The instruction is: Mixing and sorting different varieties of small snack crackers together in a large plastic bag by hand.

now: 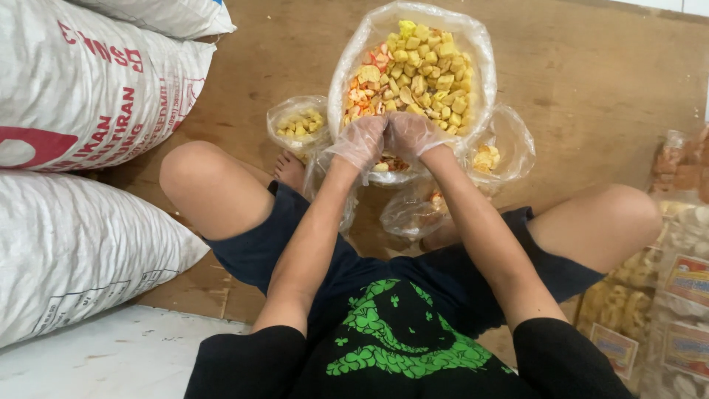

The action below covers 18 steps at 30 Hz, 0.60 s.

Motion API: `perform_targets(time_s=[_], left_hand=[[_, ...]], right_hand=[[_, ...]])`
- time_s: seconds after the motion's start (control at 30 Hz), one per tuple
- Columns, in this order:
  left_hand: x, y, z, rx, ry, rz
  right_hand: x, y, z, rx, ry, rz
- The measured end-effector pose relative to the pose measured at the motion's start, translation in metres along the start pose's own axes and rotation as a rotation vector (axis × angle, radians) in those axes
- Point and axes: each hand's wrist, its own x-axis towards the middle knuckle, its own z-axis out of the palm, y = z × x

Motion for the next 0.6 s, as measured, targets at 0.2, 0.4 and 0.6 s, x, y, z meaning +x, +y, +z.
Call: perform_targets(time_s=[0.2,0.4,0.6], left_hand=[[-0.009,0.008,-0.008,-0.091,-0.017,-0.030],[0.000,0.003,-0.008,-0.176,0.064,0.011],[0.001,-0.014,0.004,-0.183,0.136,0.123]], right_hand=[[0.002,-0.021,-0.017,0.480,-0.148,0.517],[-0.008,-0.013,-0.016,0.134,0.004,0.113],[-0.015,-0.024,-0.031,0.198,-0.051,0.195]])
